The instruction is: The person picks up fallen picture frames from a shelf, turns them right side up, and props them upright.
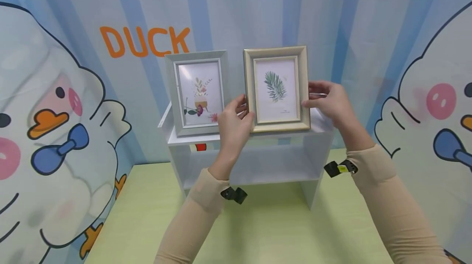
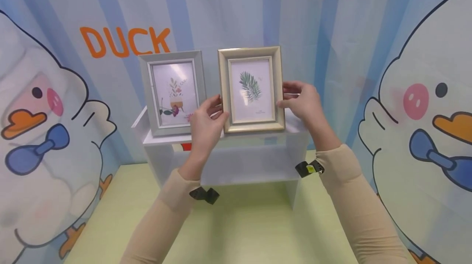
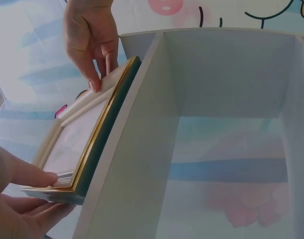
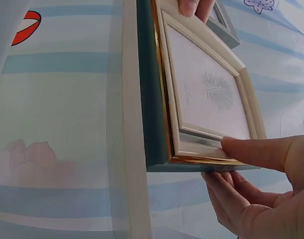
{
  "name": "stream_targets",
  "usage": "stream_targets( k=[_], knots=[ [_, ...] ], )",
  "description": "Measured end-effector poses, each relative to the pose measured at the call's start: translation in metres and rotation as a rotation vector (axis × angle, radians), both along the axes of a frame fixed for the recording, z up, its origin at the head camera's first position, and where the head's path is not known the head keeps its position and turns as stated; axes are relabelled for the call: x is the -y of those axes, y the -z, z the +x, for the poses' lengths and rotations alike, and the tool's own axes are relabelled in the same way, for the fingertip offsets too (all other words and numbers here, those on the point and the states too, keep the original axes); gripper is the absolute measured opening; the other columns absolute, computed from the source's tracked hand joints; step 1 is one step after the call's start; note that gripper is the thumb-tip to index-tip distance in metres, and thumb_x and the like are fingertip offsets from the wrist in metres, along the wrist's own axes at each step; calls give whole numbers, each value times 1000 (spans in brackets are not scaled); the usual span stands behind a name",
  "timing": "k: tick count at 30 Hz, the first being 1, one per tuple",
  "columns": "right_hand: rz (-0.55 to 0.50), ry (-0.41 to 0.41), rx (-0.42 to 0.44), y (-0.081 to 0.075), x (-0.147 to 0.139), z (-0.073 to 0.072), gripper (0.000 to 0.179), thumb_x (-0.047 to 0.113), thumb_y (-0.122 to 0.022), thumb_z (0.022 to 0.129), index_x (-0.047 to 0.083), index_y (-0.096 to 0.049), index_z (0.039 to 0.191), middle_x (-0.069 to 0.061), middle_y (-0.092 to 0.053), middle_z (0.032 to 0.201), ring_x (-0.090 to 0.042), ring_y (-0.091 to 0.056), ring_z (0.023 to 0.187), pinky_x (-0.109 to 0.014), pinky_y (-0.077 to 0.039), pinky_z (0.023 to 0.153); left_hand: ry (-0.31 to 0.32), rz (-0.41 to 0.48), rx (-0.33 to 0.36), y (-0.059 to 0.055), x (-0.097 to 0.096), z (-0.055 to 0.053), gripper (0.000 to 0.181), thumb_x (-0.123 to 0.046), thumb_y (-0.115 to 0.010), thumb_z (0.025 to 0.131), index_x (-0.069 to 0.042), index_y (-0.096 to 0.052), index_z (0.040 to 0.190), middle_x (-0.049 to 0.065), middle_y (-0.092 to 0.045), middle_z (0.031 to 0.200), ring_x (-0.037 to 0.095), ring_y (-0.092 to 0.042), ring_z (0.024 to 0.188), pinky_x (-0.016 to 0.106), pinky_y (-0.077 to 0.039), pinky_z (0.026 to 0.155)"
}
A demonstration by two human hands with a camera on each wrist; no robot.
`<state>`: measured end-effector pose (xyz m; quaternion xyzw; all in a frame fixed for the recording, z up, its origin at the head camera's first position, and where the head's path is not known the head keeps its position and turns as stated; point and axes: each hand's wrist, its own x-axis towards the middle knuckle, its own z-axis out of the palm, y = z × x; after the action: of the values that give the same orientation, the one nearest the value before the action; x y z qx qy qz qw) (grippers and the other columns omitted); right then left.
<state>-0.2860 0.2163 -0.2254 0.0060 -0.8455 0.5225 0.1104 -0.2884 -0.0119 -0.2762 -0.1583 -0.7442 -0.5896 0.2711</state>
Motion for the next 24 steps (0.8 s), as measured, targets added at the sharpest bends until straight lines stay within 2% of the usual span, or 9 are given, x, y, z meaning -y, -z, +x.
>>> stream_targets(
  k=[7,18,24],
  knots=[
    [-24,-14,-23,0,-2,2,65,4,-68,85,4,-37,143,-19,-46,141,-31,-50,124,-42,-44,104,-3,-33,-34,-7,0,-1,42,1,-66,84,3,-58,125,17,-65,111,22,-67,100,21,-55,82],
    [-77,-38,-39,0,-3,3,69,6,-69,85,5,-34,144,-17,-45,141,-28,-50,126,-37,-46,102,-20,-39,-18,-10,0,-6,42,1,-67,84,1,-58,125,14,-65,112,19,-66,100,20,-54,83],
    [-103,-13,-91,5,0,3,65,6,-70,84,6,-39,141,-14,-49,136,-21,-53,120,-27,-49,96,-16,-19,-32,-10,-1,-9,41,3,-66,84,1,-58,124,15,-65,111,20,-66,100,19,-54,84]
  ],
)
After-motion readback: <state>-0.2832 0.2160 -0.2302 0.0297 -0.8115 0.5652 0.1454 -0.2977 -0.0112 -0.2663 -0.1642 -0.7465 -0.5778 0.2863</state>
